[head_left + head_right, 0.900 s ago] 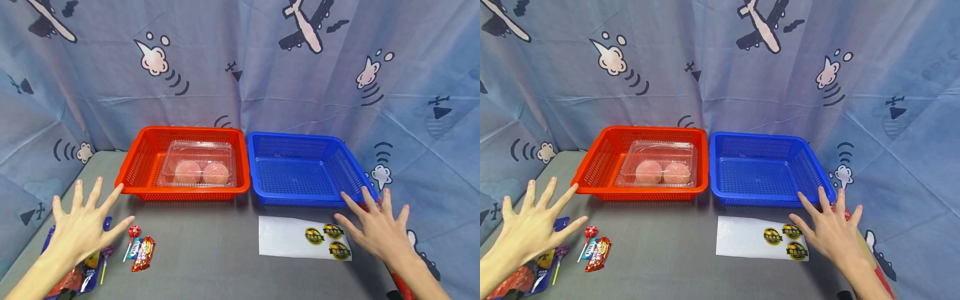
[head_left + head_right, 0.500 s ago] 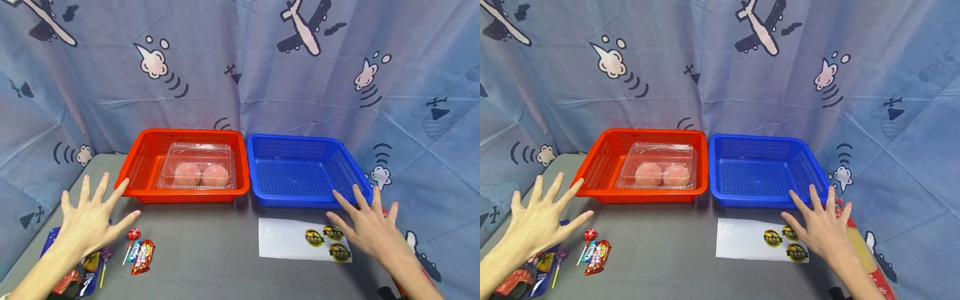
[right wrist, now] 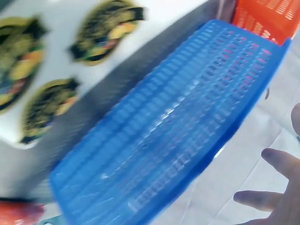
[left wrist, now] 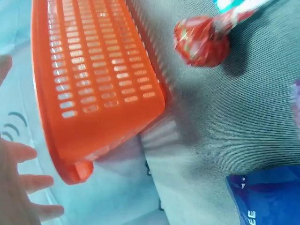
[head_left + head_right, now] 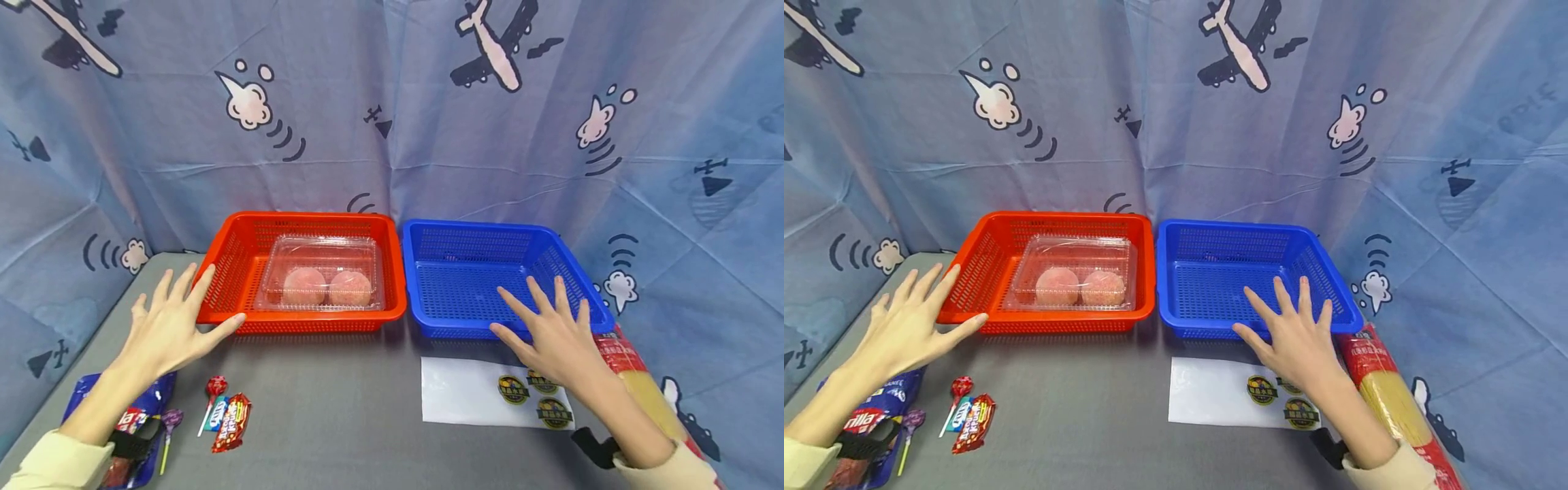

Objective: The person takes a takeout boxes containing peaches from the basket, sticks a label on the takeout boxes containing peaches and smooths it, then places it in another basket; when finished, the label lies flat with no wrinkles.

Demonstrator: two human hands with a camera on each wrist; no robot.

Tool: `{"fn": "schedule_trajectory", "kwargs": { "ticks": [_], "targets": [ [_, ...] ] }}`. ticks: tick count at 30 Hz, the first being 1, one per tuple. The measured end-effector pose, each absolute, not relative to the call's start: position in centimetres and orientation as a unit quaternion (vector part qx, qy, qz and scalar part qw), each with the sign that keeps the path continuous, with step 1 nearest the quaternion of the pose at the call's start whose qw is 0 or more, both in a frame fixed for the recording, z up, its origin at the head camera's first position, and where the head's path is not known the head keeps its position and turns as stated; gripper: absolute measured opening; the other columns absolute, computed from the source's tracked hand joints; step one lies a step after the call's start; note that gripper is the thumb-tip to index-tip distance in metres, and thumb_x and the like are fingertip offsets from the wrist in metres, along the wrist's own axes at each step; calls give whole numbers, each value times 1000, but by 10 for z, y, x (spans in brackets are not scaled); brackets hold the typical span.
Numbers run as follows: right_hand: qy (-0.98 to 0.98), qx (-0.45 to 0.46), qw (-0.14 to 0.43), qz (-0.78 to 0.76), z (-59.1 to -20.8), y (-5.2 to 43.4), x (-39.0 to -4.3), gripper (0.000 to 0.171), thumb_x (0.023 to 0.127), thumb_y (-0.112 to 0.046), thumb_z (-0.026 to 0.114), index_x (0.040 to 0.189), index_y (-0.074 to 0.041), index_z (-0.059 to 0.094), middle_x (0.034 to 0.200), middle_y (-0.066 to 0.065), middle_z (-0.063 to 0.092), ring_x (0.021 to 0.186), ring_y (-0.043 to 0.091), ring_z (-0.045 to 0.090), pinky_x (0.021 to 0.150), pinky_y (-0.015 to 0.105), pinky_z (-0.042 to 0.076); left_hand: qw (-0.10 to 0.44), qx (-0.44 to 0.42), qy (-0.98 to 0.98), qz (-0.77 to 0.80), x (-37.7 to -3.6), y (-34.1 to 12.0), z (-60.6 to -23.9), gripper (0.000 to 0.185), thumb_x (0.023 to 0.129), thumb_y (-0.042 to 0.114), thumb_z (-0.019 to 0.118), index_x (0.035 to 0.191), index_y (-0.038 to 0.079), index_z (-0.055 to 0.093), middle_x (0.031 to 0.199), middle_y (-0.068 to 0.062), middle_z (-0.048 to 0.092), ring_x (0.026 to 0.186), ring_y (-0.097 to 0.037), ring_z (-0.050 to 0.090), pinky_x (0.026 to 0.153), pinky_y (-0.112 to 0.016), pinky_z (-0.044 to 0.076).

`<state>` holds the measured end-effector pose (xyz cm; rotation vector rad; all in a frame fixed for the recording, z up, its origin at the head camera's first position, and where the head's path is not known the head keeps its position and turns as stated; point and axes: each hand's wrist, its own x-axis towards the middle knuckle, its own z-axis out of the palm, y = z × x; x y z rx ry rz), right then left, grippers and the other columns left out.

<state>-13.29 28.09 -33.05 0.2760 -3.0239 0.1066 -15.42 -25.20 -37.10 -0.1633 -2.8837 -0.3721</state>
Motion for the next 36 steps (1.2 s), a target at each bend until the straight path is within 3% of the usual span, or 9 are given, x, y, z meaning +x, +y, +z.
{"fn": "schedule_trajectory", "kwargs": {
  "ticks": [11, 19, 28, 32, 36],
  "targets": [
    [-987, 141, 14, 82, -314, 230, -166, 66, 101, -60, 51, 158, -29, 40, 165, 27, 28, 151, 62, 11, 111, 84, 17, 64, -39, -986, -150, -187, -259, -381, 118, 84, 79, 58, 163, 1, 16, 163, -30, 23, 145, -56, 21, 101, -83, 26],
    [-976, 172, -25, 129, -299, 186, -196, 66, 101, -53, 54, 160, -27, 37, 165, 24, 33, 151, 56, 24, 106, 82, 29, 11, -38, -985, -169, -194, -261, -385, 122, 85, 82, 54, 163, 1, 8, 171, -23, 9, 146, -54, 26, 98, -82, 36],
    [-952, 206, -121, 193, -282, 134, -244, 74, 102, -47, 55, 162, -11, 31, 163, 19, 39, 150, 40, 38, 121, 61, 33, -15, -31, -983, -178, -196, -261, -386, 127, 83, 85, 52, 163, 0, 1, 173, -19, -1, 148, -56, 26, 97, -83, 36],
    [-937, 178, -192, 230, -277, 113, -268, 78, 102, -48, 56, 163, -13, 25, 163, 16, 38, 135, 34, 53, 113, 52, 47, -14, -27, -983, -182, -196, -260, -387, 126, 83, 85, 52, 163, 1, 1, 173, -20, 0, 147, -56, 27, 99, -83, 35],
    [-908, 104, -267, 304, -276, 96, -285, 79, 101, -46, 59, 164, -17, 21, 165, 14, 31, 130, 36, 55, 104, 49, 55, -12, -24, -982, -186, -195, -261, -388, 126, 84, 84, 52, 163, 1, 1, 173, -20, 1, 146, -57, 27, 99, -84, 34]
  ]
}}
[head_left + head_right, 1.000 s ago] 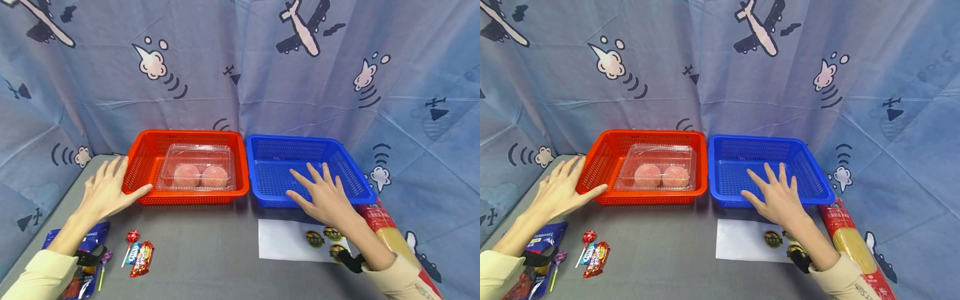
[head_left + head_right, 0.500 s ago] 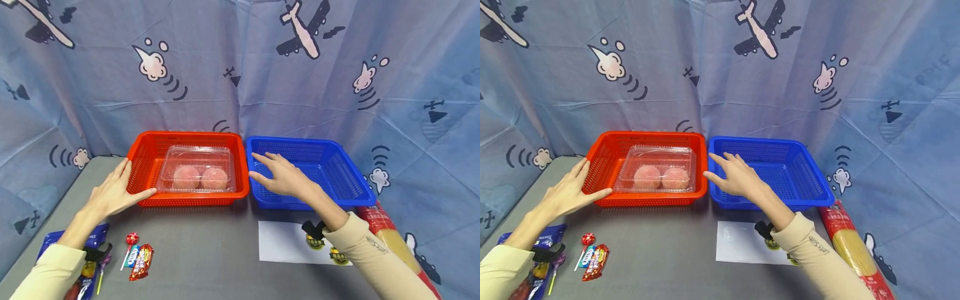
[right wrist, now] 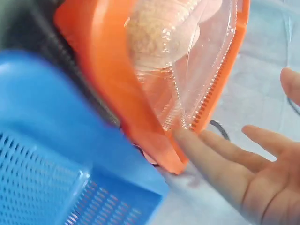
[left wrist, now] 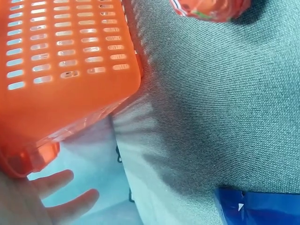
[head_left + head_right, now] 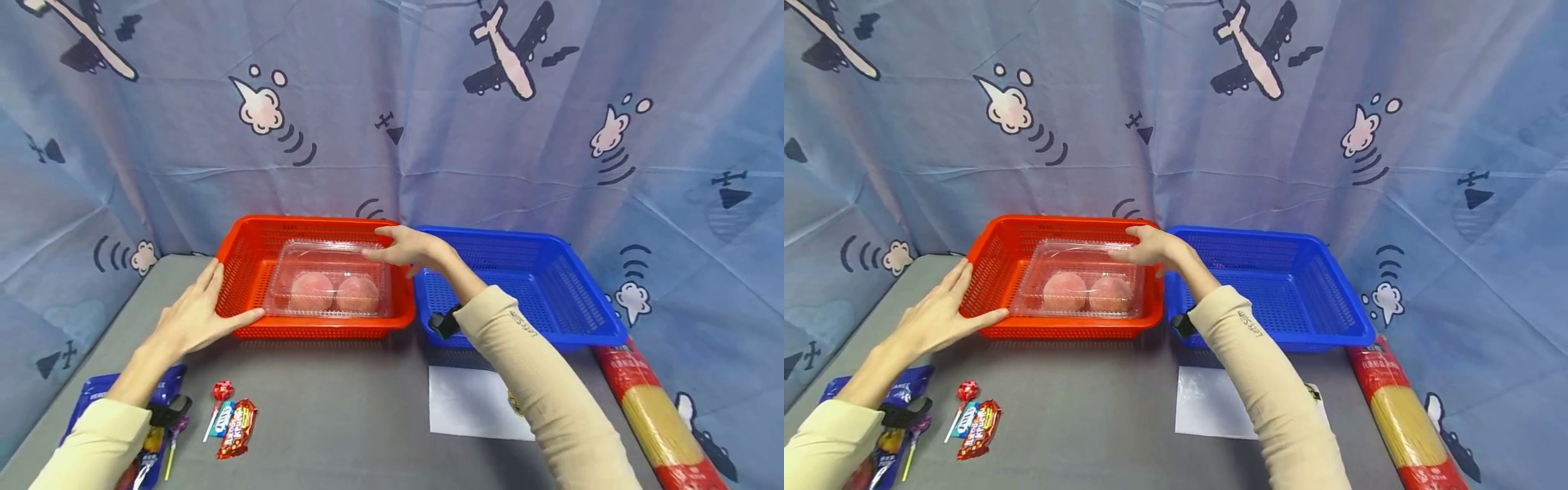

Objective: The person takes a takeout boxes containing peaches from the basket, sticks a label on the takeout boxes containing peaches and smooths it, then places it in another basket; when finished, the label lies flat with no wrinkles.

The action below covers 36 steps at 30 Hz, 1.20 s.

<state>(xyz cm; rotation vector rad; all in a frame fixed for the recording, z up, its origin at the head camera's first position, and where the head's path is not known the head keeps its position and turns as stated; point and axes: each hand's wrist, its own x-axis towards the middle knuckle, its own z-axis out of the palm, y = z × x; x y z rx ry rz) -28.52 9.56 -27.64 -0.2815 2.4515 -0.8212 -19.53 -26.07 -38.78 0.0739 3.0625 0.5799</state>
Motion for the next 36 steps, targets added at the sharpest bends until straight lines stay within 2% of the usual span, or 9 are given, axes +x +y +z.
{"fn": "schedule_trajectory", "kwargs": {
  "ticks": [2, 8, 17, 21, 26, 28, 32, 34, 36],
  "targets": [
    [891, -71, 294, -337, -279, 89, -291, 80, 101, -44, 61, 164, -18, 20, 167, 13, 26, 140, 39, 47, 107, 53, 52, 12, 22, 982, 187, -195, -260, -388, 125, 83, 85, 52, 163, 2, 1, 173, -19, 1, 146, -56, 27, 99, -83, 34],
    [867, -40, 336, -366, -290, 72, -300, 83, 100, -39, 63, 165, -17, 16, 170, 10, 20, 151, 37, 35, 108, 59, 49, 9, 21, 982, 189, -195, -260, -388, 125, 83, 85, 52, 163, 4, 1, 173, -18, 1, 147, -56, 28, 98, -81, 37],
    [853, -46, 334, -398, -302, 59, -293, 89, 96, -29, 71, 165, -17, 16, 171, 9, 17, 151, 35, 37, 109, 57, 48, 11, 23, 981, 192, -196, -262, -389, 124, 84, 83, 53, 164, 4, 1, 173, -19, 1, 146, -57, 27, 100, -82, 35],
    [859, -26, 339, -382, -308, 62, -291, 103, 93, -27, 74, 166, -20, 2, 174, 8, 7, 153, 37, 32, 108, 60, 48, 10, 24, 980, 197, -196, -261, -390, 123, 84, 82, 54, 164, 4, 1, 172, -20, 2, 146, -57, 28, 100, -82, 35],
    [853, -1, 380, -358, -316, 66, -290, 114, 95, -27, 73, 163, -18, -18, 174, 11, -4, 144, 49, 43, 107, 55, 50, 12, 24, 980, 200, -196, -261, -390, 122, 85, 82, 54, 164, 5, 0, 172, -20, 1, 146, -57, 27, 101, -83, 34],
    [847, 4, 394, -355, -318, 68, -289, 114, 95, -30, 72, 163, -18, -19, 173, 13, 2, 136, 53, 51, 104, 53, 53, 13, 23, 979, 201, -196, -261, -390, 122, 85, 82, 53, 164, 5, 0, 173, -20, 0, 146, -57, 27, 101, -83, 33],
    [838, 1, 410, -361, -324, 68, -287, 111, 96, -31, 70, 163, -18, -17, 169, 17, 20, 122, 48, 64, 95, 50, 58, 15, 22, 979, 201, -196, -262, -389, 123, 84, 83, 53, 164, 5, 0, 173, -19, -1, 147, -57, 26, 102, -83, 32],
    [835, 0, 413, -363, -327, 68, -286, 109, 97, -30, 70, 164, -16, -15, 161, 22, 36, 113, 44, 69, 93, 48, 60, 14, 23, 980, 199, -196, -262, -390, 123, 84, 83, 53, 164, 5, 1, 173, -19, -1, 147, -57, 26, 102, -83, 32],
    [834, -1, 413, -366, -328, 68, -285, 101, 97, -28, 70, 165, -13, -4, 145, 25, 51, 102, 37, 71, 92, 46, 61, 15, 23, 980, 199, -196, -262, -390, 123, 84, 83, 53, 164, 4, 1, 173, -20, 0, 147, -57, 26, 102, -83, 32]
  ]
}}
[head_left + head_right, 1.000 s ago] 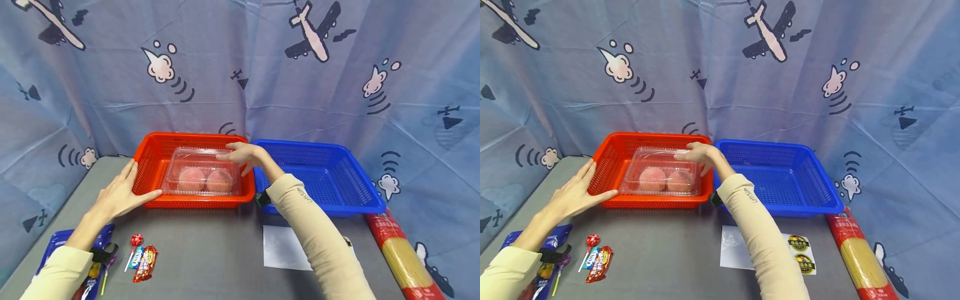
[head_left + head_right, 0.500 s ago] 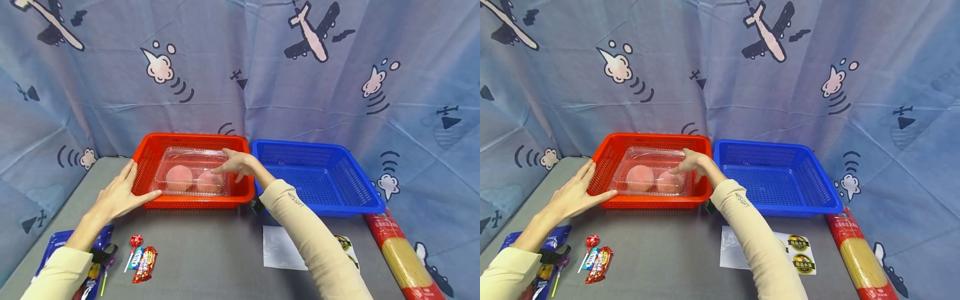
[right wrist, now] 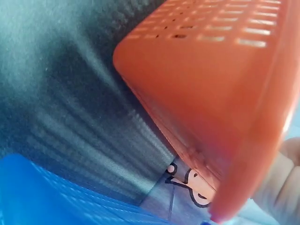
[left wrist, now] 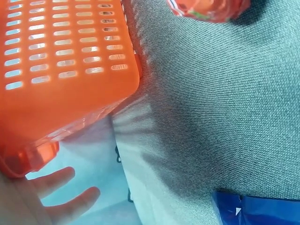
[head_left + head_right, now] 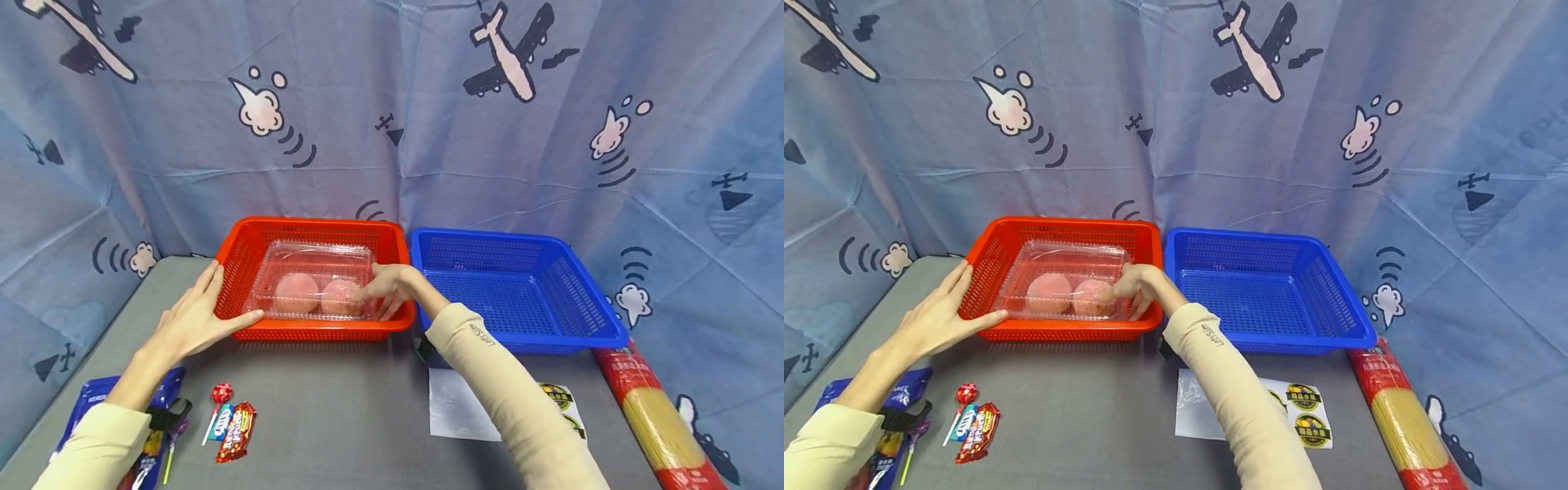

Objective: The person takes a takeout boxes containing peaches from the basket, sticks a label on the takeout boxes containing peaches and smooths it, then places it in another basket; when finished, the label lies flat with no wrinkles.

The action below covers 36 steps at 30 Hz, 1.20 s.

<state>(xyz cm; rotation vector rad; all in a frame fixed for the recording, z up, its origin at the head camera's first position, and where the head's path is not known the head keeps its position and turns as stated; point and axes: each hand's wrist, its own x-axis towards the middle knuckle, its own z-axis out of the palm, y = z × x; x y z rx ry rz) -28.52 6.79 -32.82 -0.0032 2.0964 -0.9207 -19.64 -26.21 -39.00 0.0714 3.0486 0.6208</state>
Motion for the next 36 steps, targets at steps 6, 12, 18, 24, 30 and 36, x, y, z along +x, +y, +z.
{"fn": "schedule_trajectory", "kwargs": {
  "ticks": [6, 12, 18, 24, 30, 36],
  "targets": [
    [835, 9, 398, -380, -331, 69, -283, 63, 97, -29, 71, 145, -8, 36, 103, 16, 59, 81, 27, 69, 88, 43, 62, 16, 21, 980, 199, -197, -262, -390, 123, 84, 84, 52, 164, 5, 0, 173, -20, 0, 147, -57, 26, 102, -83, 32],
    [821, 11, 389, -417, -331, 68, -281, 65, 94, -33, 74, 142, -6, 40, 122, 16, 56, 99, 31, 65, 90, 44, 62, 16, 21, 979, 201, -196, -262, -389, 123, 84, 84, 52, 164, 5, 0, 173, -19, 0, 147, -57, 26, 103, -83, 32],
    [789, 18, 368, -492, -334, 65, -281, 73, 95, -28, 73, 147, -4, 28, 121, 12, 47, 91, 25, 58, 88, 39, 62, 21, 21, 978, 209, -195, -261, -389, 122, 85, 82, 53, 164, 5, 0, 172, -21, 1, 146, -57, 26, 103, -82, 31],
    [753, 30, 356, -553, -339, 60, -278, 61, 97, -26, 69, 139, -12, 28, 93, 6, 45, 71, 19, 52, 64, 25, 60, 22, 23, 977, 210, -196, -261, -389, 122, 85, 81, 53, 164, 5, -1, 172, -21, 0, 146, -58, 25, 103, -83, 31],
    [709, 46, 349, -611, -343, 52, -272, 75, 97, -19, 70, 147, -22, 14, 131, 9, 34, 112, 36, 57, 83, 41, 63, 21, 19, 978, 208, -196, -261, -388, 124, 84, 83, 52, 164, 6, -3, 173, -19, -1, 147, -58, 24, 104, -83, 28],
    [672, 53, 313, -669, -345, 42, -265, 71, 98, -13, 66, 144, -24, 14, 115, 9, 48, 105, 29, 61, 90, 51, 58, 22, 23, 977, 209, -196, -261, -388, 123, 84, 83, 52, 164, 6, -2, 172, -21, 0, 147, -58, 24, 104, -83, 29]
  ]
}}
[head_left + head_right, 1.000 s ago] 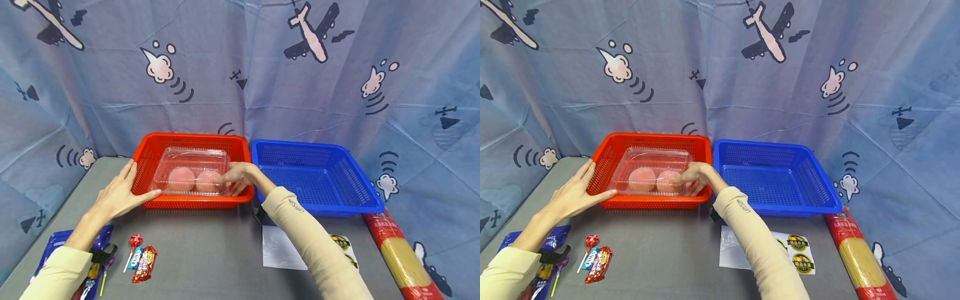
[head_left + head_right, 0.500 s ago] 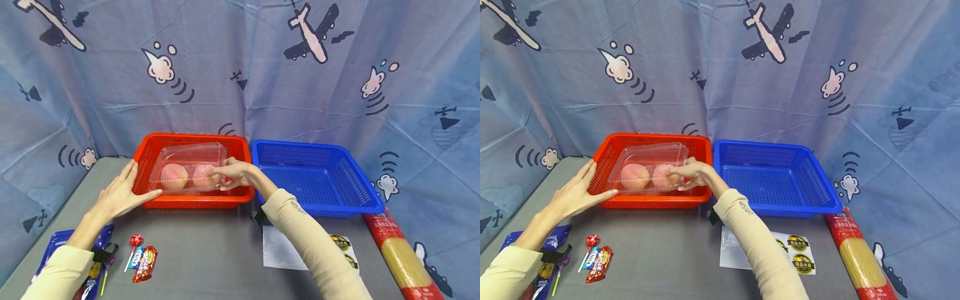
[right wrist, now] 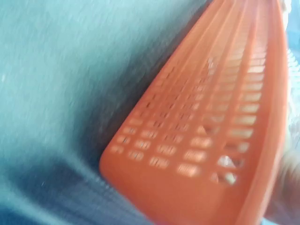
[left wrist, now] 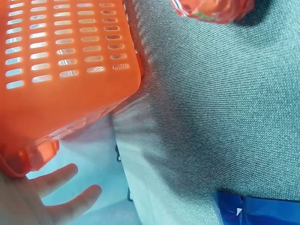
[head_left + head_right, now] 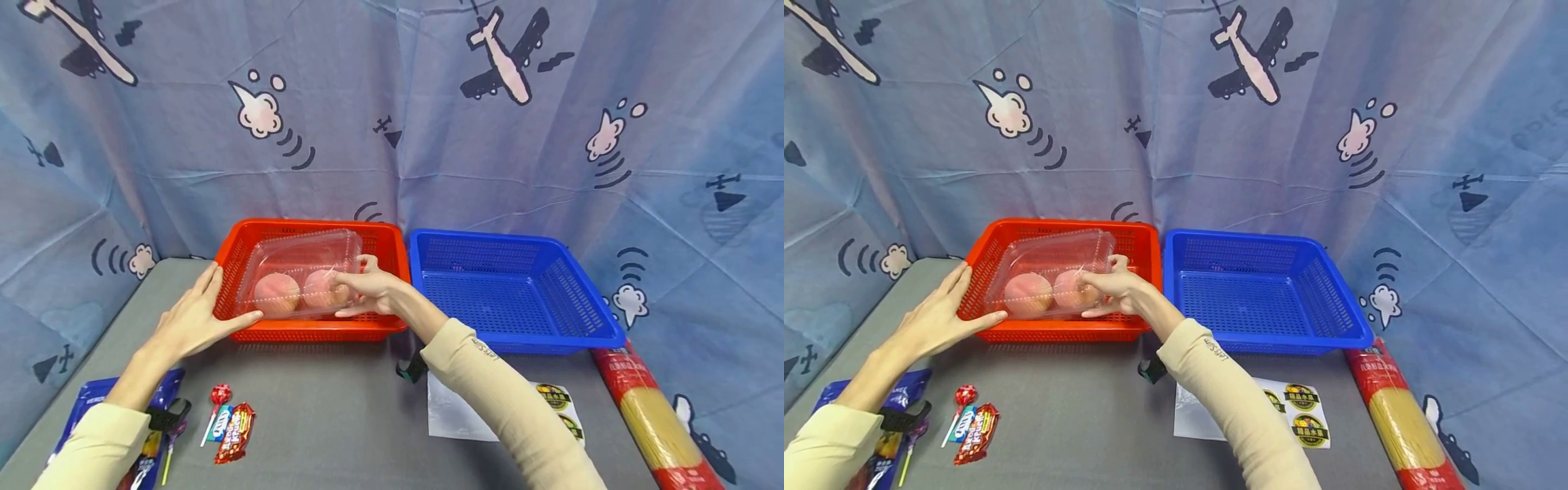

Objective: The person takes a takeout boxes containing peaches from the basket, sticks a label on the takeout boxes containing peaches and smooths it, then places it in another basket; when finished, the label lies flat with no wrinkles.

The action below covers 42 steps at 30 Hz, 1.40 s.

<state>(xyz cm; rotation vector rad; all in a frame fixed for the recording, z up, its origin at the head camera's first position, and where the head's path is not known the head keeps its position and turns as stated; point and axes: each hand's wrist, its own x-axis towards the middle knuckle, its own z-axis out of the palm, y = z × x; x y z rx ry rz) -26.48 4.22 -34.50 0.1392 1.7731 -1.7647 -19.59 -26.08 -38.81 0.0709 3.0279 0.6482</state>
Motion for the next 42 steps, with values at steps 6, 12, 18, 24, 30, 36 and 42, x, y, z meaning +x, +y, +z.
{"fn": "schedule_trajectory", "kwargs": {
  "ticks": [6, 12, 18, 24, 30, 36, 42],
  "targets": [
    [668, 51, 272, -690, -338, 37, -253, 74, 93, -8, 66, 145, -25, 15, 110, 9, 43, 92, 24, 55, 81, 48, 61, 24, 24, 977, 209, -196, -259, -388, 123, 85, 83, 52, 164, 5, -2, 172, -21, 0, 147, -58, 24, 104, -83, 29],
    [675, 26, 257, -691, -327, 47, -242, 80, 94, -7, 65, 150, -27, 13, 135, 15, 45, 130, 37, 54, 74, 43, 64, 28, 23, 977, 209, -196, -259, -388, 123, 85, 83, 52, 163, 5, -2, 172, -22, -1, 146, -59, 24, 104, -83, 29],
    [654, 12, 259, -711, -311, 70, -230, 79, 95, -5, 60, 150, -31, 11, 131, 16, 50, 123, 35, 56, 86, 48, 62, 29, 21, 977, 208, -196, -258, -387, 124, 84, 84, 52, 163, 5, -2, 172, -22, -1, 146, -59, 23, 104, -83, 28],
    [638, -8, 254, -727, -300, 99, -218, 74, 96, -2, 55, 147, -32, 10, 127, 16, 50, 116, 33, 60, 86, 48, 62, 27, 23, 978, 205, -195, -258, -387, 124, 84, 84, 52, 163, 4, -1, 172, -21, -1, 146, -59, 24, 104, -83, 30],
    [621, -21, 266, -737, -293, 128, -200, 74, 100, -6, 53, 149, -35, 6, 133, 19, 48, 103, 31, 68, 82, 42, 64, 25, 24, 978, 204, -194, -259, -388, 124, 84, 83, 53, 163, 3, -1, 172, -22, 0, 146, -59, 24, 104, -83, 30],
    [617, -26, 283, -734, -288, 147, -173, 78, 101, -9, 54, 152, -38, 3, 143, 21, 42, 106, 33, 70, 88, 43, 62, 8, 39, 978, 206, -194, -261, -388, 121, 86, 78, 56, 163, 4, -1, 172, -22, 1, 145, -59, 27, 99, -82, 36],
    [617, -54, 303, -724, -288, 164, -142, 77, 101, -13, 56, 151, -37, 4, 151, 22, 38, 112, 31, 70, 94, 49, 59, -9, 49, 977, 208, -194, -262, -390, 117, 88, 73, 58, 164, 7, 0, 172, -21, 4, 142, -58, 32, 94, -81, 42]
  ]
}}
